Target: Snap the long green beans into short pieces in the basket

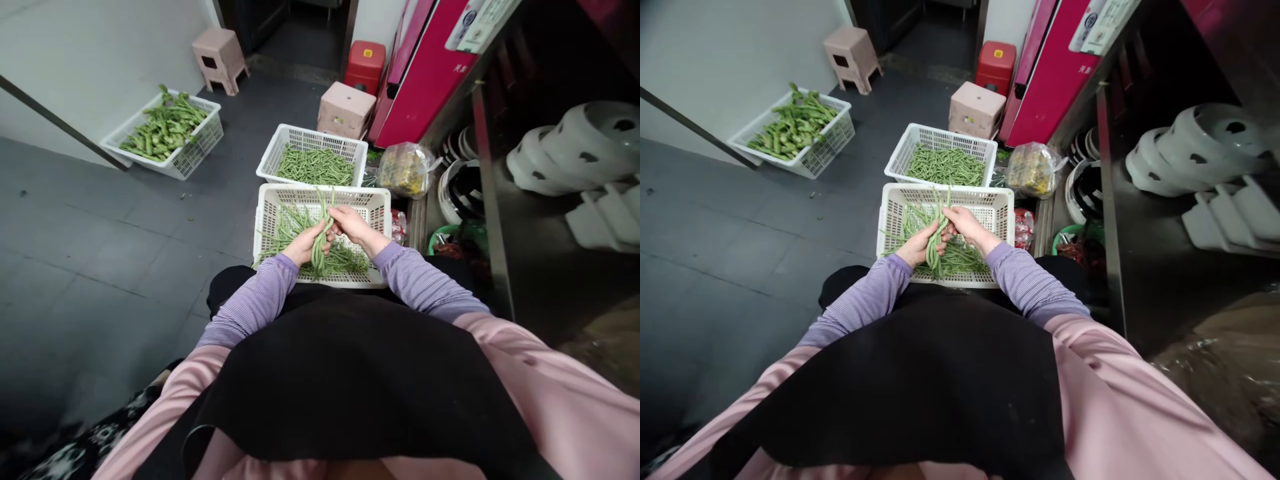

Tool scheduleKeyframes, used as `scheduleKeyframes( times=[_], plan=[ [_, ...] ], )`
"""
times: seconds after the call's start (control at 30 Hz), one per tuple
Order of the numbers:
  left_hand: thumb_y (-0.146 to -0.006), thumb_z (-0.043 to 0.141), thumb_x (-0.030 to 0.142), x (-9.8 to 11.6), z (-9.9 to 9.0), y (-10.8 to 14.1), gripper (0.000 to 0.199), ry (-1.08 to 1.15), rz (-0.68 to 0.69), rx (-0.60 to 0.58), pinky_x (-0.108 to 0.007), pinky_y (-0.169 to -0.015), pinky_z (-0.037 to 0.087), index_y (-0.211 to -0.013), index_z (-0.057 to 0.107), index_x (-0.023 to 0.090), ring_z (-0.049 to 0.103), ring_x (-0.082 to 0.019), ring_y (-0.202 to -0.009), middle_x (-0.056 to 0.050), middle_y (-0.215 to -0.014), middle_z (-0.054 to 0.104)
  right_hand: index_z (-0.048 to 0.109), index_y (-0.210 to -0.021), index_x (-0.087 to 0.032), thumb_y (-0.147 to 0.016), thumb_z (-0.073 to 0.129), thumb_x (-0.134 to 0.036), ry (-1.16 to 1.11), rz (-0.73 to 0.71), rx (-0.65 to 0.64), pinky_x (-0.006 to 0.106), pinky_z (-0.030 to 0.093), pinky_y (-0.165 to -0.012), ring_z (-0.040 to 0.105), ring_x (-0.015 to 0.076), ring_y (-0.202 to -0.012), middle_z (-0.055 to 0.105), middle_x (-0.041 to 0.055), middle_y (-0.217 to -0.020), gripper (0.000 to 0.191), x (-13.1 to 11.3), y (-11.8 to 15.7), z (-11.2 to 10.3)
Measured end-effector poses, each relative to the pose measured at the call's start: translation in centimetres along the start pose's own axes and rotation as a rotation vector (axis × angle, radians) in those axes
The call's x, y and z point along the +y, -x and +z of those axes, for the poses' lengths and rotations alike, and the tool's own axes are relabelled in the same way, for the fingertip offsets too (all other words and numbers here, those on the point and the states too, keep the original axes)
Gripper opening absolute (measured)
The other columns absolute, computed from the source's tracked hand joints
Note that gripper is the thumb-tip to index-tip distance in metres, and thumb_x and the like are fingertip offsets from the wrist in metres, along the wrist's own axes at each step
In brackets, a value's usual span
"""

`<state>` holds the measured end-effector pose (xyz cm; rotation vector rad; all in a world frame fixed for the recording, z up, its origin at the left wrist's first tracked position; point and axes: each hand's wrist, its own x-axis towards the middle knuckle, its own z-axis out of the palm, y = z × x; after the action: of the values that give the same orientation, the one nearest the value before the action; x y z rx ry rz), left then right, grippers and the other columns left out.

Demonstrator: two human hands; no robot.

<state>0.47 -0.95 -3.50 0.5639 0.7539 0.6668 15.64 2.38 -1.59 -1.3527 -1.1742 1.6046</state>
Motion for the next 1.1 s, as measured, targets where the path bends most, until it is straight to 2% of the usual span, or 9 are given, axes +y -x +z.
scheduleKeyframes(
  times=[0.2, 0.33, 0.43, 0.57, 0.7, 0.77, 0.87, 1.0, 1.1],
  plan=[
    [-0.067, 0.085, 0.034, -0.5, 0.1, 0.3, 0.036, -0.031, 0.036, -0.101, -0.024, -0.046, 0.043, -0.078, 0.057, 0.016, 0.052, -0.01, -0.051, 0.002, -0.064, 0.054, 0.051, -0.064, -0.018, -0.089, 0.073, -0.042, 0.158, -0.018, -0.111, 0.018, 0.029, -0.038, 0.039, 0.007, -0.039, 0.045, -0.0049, -0.043, 0.041, -1.1, 0.1, 0.7],
    [-0.071, 0.083, 0.029, -0.1, 0.2, -0.2, 0.033, 0.136, 0.149, 0.093, -0.018, -0.039, 0.032, -0.072, 0.053, 0.016, 0.041, -0.005, -0.043, 0.007, -0.054, 0.046, 0.055, -0.075, -0.017, -0.093, 0.067, -0.042, 0.21, -0.126, 0.037, 0.017, 0.031, -0.039, 0.041, 0.0055, -0.042, 0.052, -0.004, -0.057, 0.033, -1.6, -0.9, 1.8],
    [-0.079, 0.078, 0.03, 1.0, -0.1, -0.4, 0.038, 0.328, 0.191, 0.278, -0.017, -0.038, 0.028, -0.066, 0.045, 0.018, 0.036, -0.004, -0.039, 0.009, -0.05, 0.039, 0.056, -0.082, -0.017, -0.097, 0.061, -0.038, 0.207, -0.082, 0.125, 0.017, 0.031, -0.037, 0.044, 0.005, -0.043, 0.057, -0.0025, -0.068, 0.027, -0.3, -0.3, 2.0],
    [-0.085, 0.074, 0.03, 2.5, -0.7, -0.2, 0.041, 0.47, 0.229, 0.36, -0.016, -0.037, 0.027, -0.065, 0.04, 0.019, 0.034, -0.004, -0.038, 0.01, -0.048, 0.035, 0.058, -0.078, -0.016, -0.094, 0.065, -0.035, 0.214, 0.179, -0.124, 0.018, 0.034, -0.036, 0.05, 0.0064, -0.047, 0.062, 0.0013, -0.075, 0.026, 3.7, 2.8, 1.0],
    [-0.083, 0.076, 0.03, 3.0, -0.7, -0.3, 0.041, 0.516, 0.254, 0.377, -0.016, -0.037, 0.027, -0.066, 0.04, 0.02, 0.033, -0.003, -0.038, 0.011, -0.048, 0.034, 0.062, -0.091, -0.017, -0.086, 0.074, -0.038, 0.101, 0.326, -0.381, 0.018, 0.043, -0.043, 0.057, 0.0088, -0.054, 0.065, 0.0011, -0.079, 0.024, 7.3, 5.7, 0.7],
    [-0.084, 0.075, 0.03, 2.9, -0.8, -0.6, 0.04, 0.537, 0.258, 0.415, -0.016, -0.037, 0.026, -0.067, 0.041, 0.02, 0.032, -0.003, -0.037, 0.011, -0.047, 0.033, 0.061, -0.09, -0.017, -0.08, 0.08, -0.037, 0.112, 0.312, -0.423, 0.018, 0.042, -0.044, 0.052, 0.0068, -0.05, 0.064, -0.0012, -0.074, 0.03, 8.1, 6.3, 1.1],
    [-0.09, 0.067, 0.028, 2.9, -1.1, -0.9, 0.036, 0.57, 0.23, 0.469, -0.016, -0.036, 0.027, -0.066, 0.041, 0.019, 0.032, -0.004, -0.036, 0.009, -0.046, 0.036, 0.055, -0.078, -0.017, -0.08, 0.078, -0.043, 0.236, 0.22, -0.349, 0.019, 0.037, -0.041, 0.045, 0.0046, -0.043, 0.065, -0.0016, -0.072, 0.034, 8.3, 6.7, 1.6],
    [-0.093, 0.061, 0.027, 2.8, -1.5, -0.9, 0.026, 0.581, 0.205, 0.503, -0.016, -0.04, 0.037, -0.072, 0.05, 0.017, 0.048, -0.006, -0.043, 0.003, -0.054, 0.052, 0.055, -0.081, -0.019, -0.093, 0.059, -0.052, 0.298, 0.103, -0.259, 0.022, 0.033, -0.041, 0.044, 0.0071, -0.04, 0.057, -0.0041, -0.063, 0.036, 7.9, 7.8, 1.6],
    [-0.093, 0.06, 0.026, 2.5, -1.4, -0.9, 0.022, 0.588, 0.205, 0.493, -0.017, -0.043, 0.041, -0.075, 0.053, 0.017, 0.051, -0.007, -0.045, 0.002, -0.058, 0.056, 0.06, -0.085, -0.019, -0.099, 0.044, -0.057, 0.385, 0.062, -0.254, 0.026, 0.038, -0.047, 0.045, 0.0093, -0.039, 0.059, -0.0018, -0.063, 0.043, 7.4, 8.5, 1.4]
  ],
)
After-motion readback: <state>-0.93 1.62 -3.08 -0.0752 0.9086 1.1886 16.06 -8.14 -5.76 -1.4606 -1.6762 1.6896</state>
